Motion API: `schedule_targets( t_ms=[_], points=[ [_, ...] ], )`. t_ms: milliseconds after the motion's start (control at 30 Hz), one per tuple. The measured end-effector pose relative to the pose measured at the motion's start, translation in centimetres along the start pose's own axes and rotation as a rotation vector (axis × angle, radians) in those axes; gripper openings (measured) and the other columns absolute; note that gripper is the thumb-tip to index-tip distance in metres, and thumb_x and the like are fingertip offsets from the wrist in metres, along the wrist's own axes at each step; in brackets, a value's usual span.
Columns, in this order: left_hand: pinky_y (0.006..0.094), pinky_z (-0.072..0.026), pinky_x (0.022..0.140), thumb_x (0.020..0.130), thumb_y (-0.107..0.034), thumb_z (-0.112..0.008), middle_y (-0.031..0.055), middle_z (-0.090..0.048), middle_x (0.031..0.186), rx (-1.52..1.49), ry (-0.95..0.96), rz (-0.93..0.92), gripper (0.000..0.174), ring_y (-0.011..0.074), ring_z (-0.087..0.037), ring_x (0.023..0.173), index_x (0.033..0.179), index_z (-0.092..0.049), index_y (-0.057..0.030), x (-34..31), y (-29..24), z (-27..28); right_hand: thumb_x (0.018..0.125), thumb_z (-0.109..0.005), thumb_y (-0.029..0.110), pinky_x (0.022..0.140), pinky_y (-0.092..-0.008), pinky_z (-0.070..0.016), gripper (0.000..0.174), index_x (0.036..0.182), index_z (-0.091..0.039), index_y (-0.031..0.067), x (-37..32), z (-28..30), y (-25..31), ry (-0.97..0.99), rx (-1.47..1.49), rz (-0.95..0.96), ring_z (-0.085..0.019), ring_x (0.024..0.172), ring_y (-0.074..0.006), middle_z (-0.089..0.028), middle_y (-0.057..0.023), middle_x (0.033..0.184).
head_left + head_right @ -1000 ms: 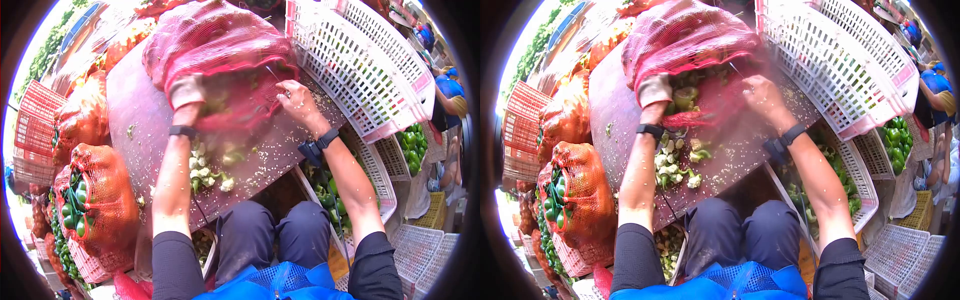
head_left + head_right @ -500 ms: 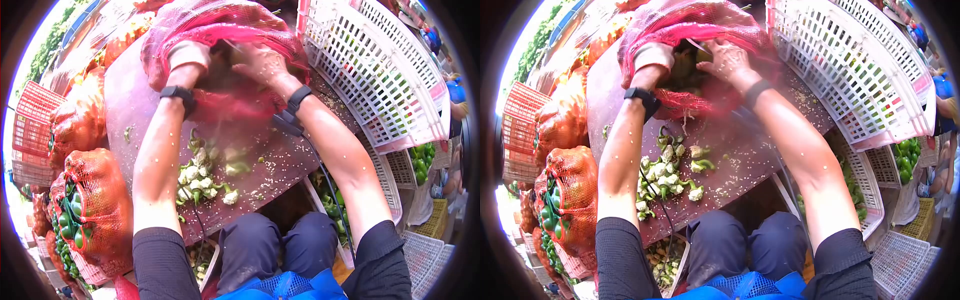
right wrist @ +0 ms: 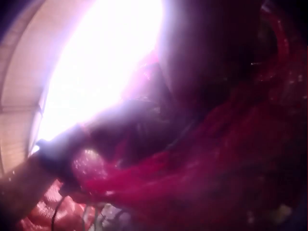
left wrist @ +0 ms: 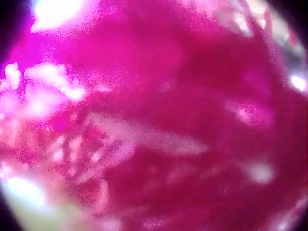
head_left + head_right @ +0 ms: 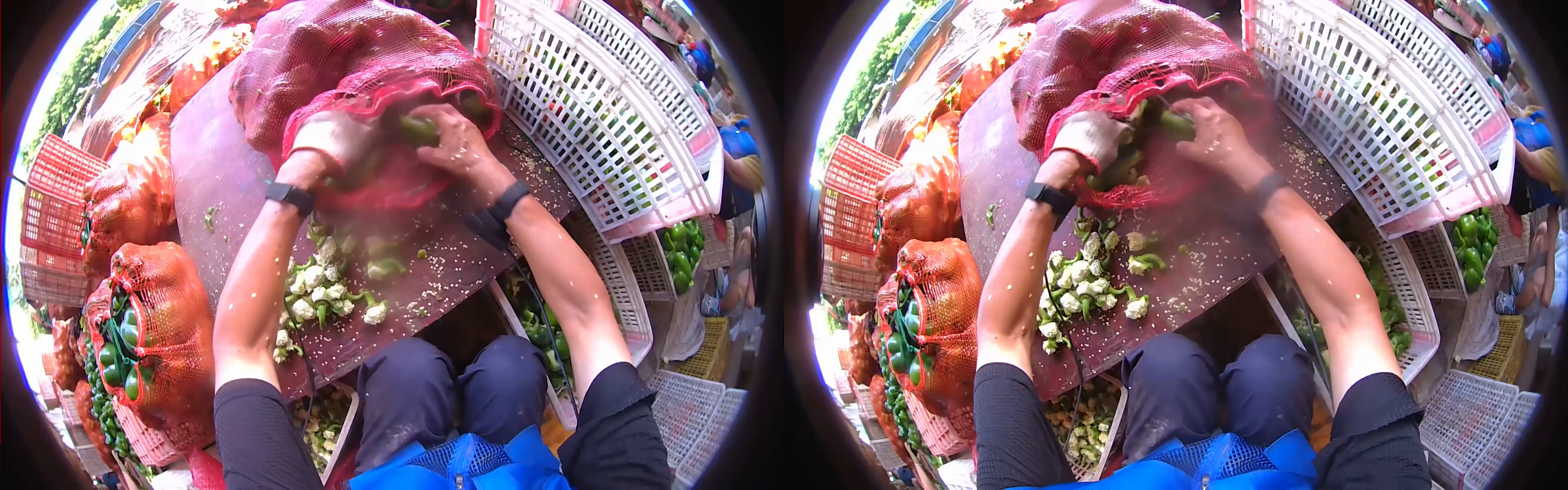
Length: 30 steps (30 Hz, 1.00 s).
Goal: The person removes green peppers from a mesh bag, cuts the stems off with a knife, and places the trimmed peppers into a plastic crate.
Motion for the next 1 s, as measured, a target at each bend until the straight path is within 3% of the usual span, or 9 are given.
schedule_targets(
  t_ms=[67,133,200,267,367,567,667,867,1000],
  points=[
    [0.0429,-0.0549,0.075,0.075,-0.015,-0.064,0.0167,-0.071,0.086,0.149,0.153,-0.199,0.021,0.0330,-0.070,0.082,0.094,-0.074,-0.0110,-1.5,-1.7,0.3,0.074,-0.073,0.027,0.093,-0.0375,-0.0527,0.062,0.131,-0.056,0.0132,-2.1,1.8,-0.7,0.025,0.141,-0.083,-0.066,0.101,-0.0294,-0.067,-0.0143,0.111],
    [0.0414,-0.0549,0.075,0.069,-0.009,-0.066,0.0160,-0.070,0.083,0.030,-0.138,-0.403,0.023,0.0325,-0.069,0.081,0.090,-0.074,-0.0119,-3.6,-3.7,3.9,0.074,-0.073,0.023,0.090,-0.0351,-0.0535,0.061,0.131,-0.056,0.0111,-4.1,2.9,-0.8,0.045,0.288,-0.163,-0.068,0.096,-0.0263,-0.068,-0.0124,0.108],
    [0.0407,-0.0549,0.074,0.070,-0.010,-0.066,0.0179,-0.070,0.084,0.029,-0.137,-0.220,0.020,0.0321,-0.070,0.083,0.088,-0.073,-0.0084,-1.1,-0.3,4.1,0.073,-0.076,0.009,0.088,-0.0319,-0.0533,0.061,0.130,-0.057,0.0042,-6.9,1.9,-2.8,0.016,0.970,-0.535,-0.065,0.095,-0.0165,-0.067,-0.0067,0.107],
    [0.0396,-0.0553,0.068,0.085,-0.041,-0.064,0.0174,-0.071,0.080,-0.452,-0.339,0.014,0.037,0.0295,-0.069,0.071,0.098,-0.074,-0.0080,1.9,3.9,2.7,0.074,-0.076,0.004,0.075,-0.0269,-0.0536,0.060,0.131,-0.056,0.0041,-8.6,2.5,-3.9,-0.039,0.967,-0.618,-0.063,0.086,-0.0113,-0.066,-0.0049,0.106],
    [0.0399,-0.0532,0.070,0.085,-0.031,-0.061,0.0184,-0.071,0.087,-0.083,-0.029,-0.085,0.032,0.0291,-0.069,0.077,0.096,-0.073,-0.0030,2.2,-1.7,0.0,0.074,-0.077,0.007,0.055,-0.0200,-0.0445,0.065,0.135,-0.055,0.0057,-10.4,2.9,-5.6,-0.083,0.861,-0.623,-0.056,0.069,-0.0055,-0.067,-0.0035,0.105],
    [0.0384,-0.0521,0.069,0.082,-0.028,-0.069,0.0169,-0.069,0.083,-0.150,0.238,-0.305,0.029,0.0212,-0.065,0.072,0.094,-0.073,-0.0021,4.0,-5.1,-6.0,0.073,-0.079,0.009,0.069,-0.0247,-0.0522,0.075,0.142,-0.048,0.0052,-13.7,4.0,-7.2,0.024,0.710,-0.644,-0.062,0.081,-0.0091,-0.067,-0.0042,0.106],
    [0.0426,-0.0537,0.072,0.083,-0.018,-0.058,0.0243,-0.070,0.094,-0.449,-0.091,-0.223,0.028,0.0344,-0.069,0.081,0.099,-0.070,0.0019,2.1,-7.0,-4.5,0.074,-0.077,0.007,0.078,-0.0277,-0.0538,0.073,0.141,-0.049,0.0031,-14.6,4.9,-6.0,0.063,0.677,-0.654,-0.065,0.088,-0.0123,-0.067,-0.0054,0.107],
    [0.0436,-0.0543,0.082,0.079,-0.014,-0.059,0.0244,-0.067,0.108,-0.375,0.015,-0.093,0.043,0.0375,-0.068,0.095,0.120,-0.062,-0.0020,-2.6,-12.9,0.1,0.077,-0.073,0.010,0.054,-0.0190,-0.0447,0.058,0.132,-0.055,0.0055,-18.5,6.3,-5.7,0.009,1.034,-0.852,-0.054,0.065,-0.0039,-0.067,-0.0013,0.098],
    [0.0361,-0.0521,0.093,0.068,-0.013,-0.071,0.0156,-0.055,0.138,-0.276,-0.565,-0.572,0.053,0.0241,-0.063,0.113,0.120,-0.064,-0.0087,-5.4,-14.0,2.4,0.078,-0.071,0.010,0.048,-0.0168,-0.0374,0.053,0.130,-0.056,0.0070,-18.9,8.3,-3.5,-0.128,1.316,-0.744,-0.047,0.059,-0.0015,-0.065,-0.0008,0.101]
  ],
)
Point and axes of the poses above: each hand's wrist, its own x-axis towards the middle knuckle, its own z-axis out of the back of the hand, y = z × x, the point moved 10 cm from there along x, towards the middle knuckle
